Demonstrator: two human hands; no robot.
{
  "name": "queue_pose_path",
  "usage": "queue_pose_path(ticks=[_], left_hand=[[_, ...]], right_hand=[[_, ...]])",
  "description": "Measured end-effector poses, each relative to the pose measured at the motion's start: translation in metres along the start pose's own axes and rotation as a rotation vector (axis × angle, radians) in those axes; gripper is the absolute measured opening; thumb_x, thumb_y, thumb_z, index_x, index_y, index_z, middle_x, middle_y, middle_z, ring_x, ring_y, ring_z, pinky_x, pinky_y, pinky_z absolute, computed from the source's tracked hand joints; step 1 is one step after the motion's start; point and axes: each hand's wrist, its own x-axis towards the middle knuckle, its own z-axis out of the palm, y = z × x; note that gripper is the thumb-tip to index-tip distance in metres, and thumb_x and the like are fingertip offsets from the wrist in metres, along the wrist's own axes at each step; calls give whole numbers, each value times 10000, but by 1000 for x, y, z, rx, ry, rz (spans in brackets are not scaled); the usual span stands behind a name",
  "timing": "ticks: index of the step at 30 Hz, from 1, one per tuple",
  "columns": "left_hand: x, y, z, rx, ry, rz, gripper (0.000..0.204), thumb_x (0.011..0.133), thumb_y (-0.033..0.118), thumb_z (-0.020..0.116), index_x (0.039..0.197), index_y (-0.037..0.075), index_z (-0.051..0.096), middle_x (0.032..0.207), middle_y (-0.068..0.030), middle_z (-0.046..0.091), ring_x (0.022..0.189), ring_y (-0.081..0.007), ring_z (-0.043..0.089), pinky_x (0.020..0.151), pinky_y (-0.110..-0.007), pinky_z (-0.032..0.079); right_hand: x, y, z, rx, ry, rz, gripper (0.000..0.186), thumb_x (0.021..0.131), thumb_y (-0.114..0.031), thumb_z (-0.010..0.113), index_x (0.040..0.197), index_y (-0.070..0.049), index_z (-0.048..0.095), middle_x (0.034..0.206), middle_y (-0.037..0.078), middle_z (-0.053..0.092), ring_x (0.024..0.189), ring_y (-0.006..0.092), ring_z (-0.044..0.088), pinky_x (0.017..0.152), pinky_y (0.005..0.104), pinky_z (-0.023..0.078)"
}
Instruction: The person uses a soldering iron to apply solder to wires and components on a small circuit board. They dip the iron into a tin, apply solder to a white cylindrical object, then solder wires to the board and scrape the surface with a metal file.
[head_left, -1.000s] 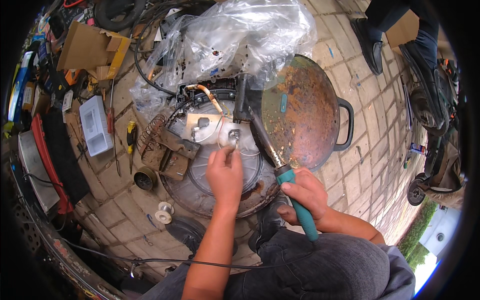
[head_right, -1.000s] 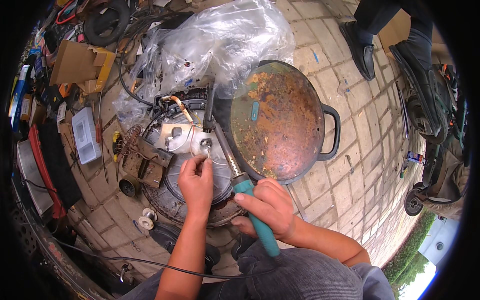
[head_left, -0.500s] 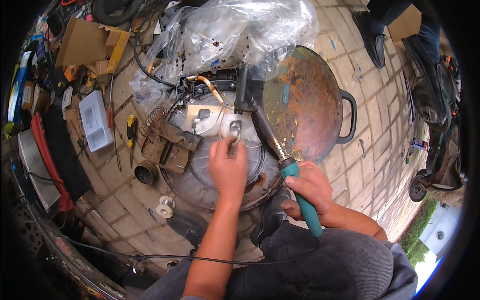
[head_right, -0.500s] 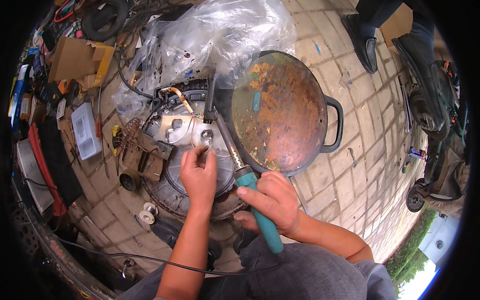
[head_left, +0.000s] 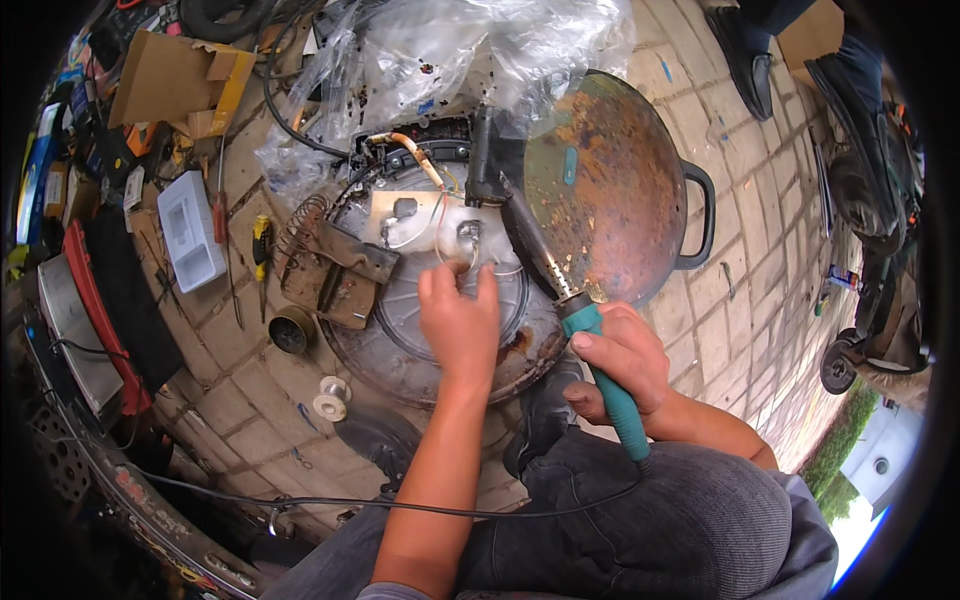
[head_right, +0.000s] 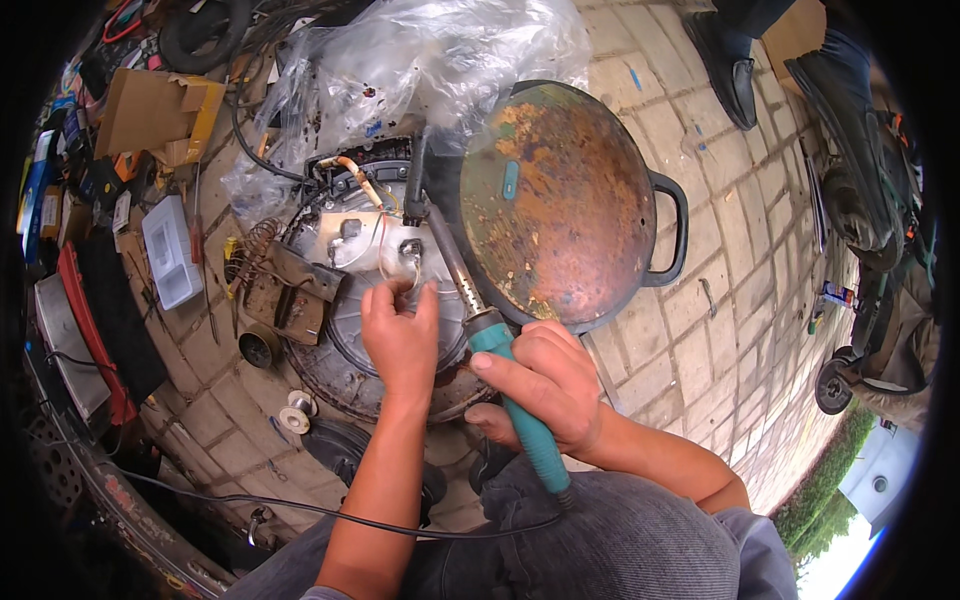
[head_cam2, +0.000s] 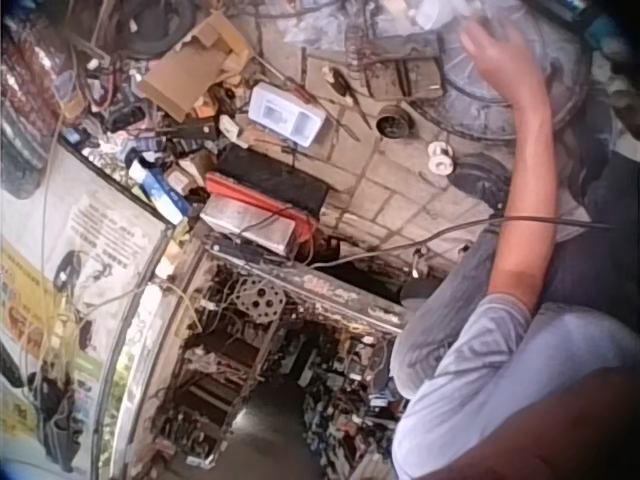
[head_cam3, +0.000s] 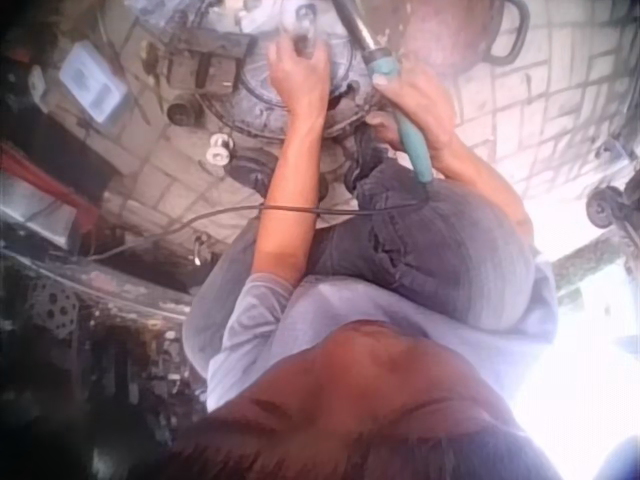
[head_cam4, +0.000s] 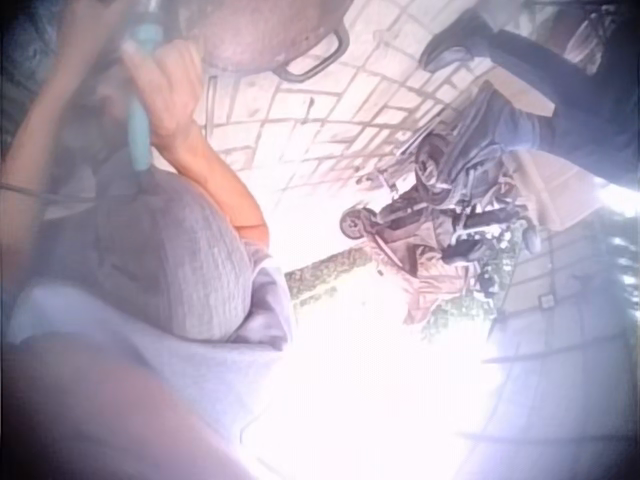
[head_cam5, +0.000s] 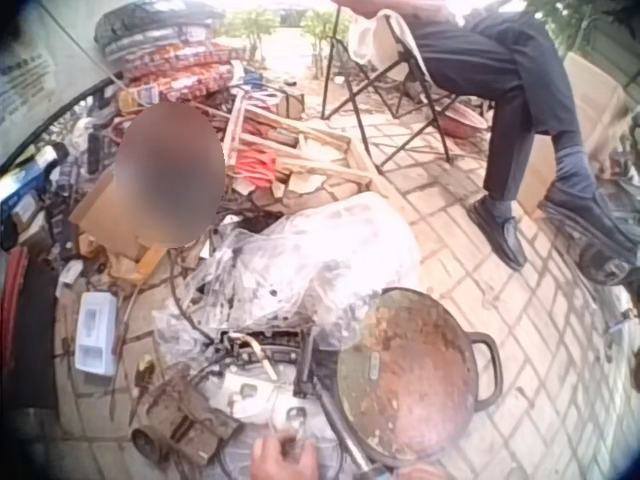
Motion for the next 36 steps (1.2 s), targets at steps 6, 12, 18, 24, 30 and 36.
queue_pose_path(ticks=[6, 12, 18, 24, 30, 36], left_hand=[[0, 4, 1, -1, 12, -25, 214, 831, 144, 802, 937, -6, 691, 882, -106, 630, 717, -239, 605, 661, -367, 504], [3, 9, 2, 28, 15, -49, 185, 840, 152, 773, 912, -3, 703, 854, -108, 637, 715, -246, 614, 665, -378, 508], [5, 9, 4, 27, 23, -73, 148, 843, 140, 750, 894, 4, 718, 833, -91, 647, 698, -234, 616, 665, -370, 509], [4, 3, 7, -9, 30, -70, 143, 845, 123, 741, 919, 1, 729, 827, -80, 647, 672, -208, 610, 654, -348, 504], [4, 3, 5, -54, 25, -69, 138, 860, 102, 732, 929, -17, 727, 810, -81, 635, 658, -183, 596, 644, -333, 496], [5, 2, 5, -47, 19, -77, 148, 855, 106, 737, 932, -20, 729, 797, -74, 624, 650, -178, 585, 638, -333, 490]], right_hand=[[1, -1, 0, -2, -1, -7, 569, 816, -265, 839, 1263, 18, 630, 819, 102, 611, 663, 258, 552, 640, 407, 480], [-1, -2, -2, -11, -23, 9, 504, 816, -228, 830, 1217, 22, 653, 799, 95, 622, 640, 252, 553, 638, 399, 482], [1, -3, 1, -26, -12, 37, 364, 740, -69, 781, 1071, 33, 670, 678, 79, 600, 553, 252, 565, 589, 373, 479], [1, 0, 5, -38, -16, 67, 323, 737, -12, 747, 1040, 44, 650, 675, 103, 604, 552, 260, 588, 559, 355, 482], [2, 5, 13, -7, 11, 84, 363, 715, 21, 766, 1057, 40, 648, 668, 103, 599, 560, 261, 602, 560, 352, 483], [2, 6, 14, -10, -13, 113, 360, 725, 15, 765, 1065, 39, 649, 692, 109, 619, 580, 262, 619, 578, 351, 499]])
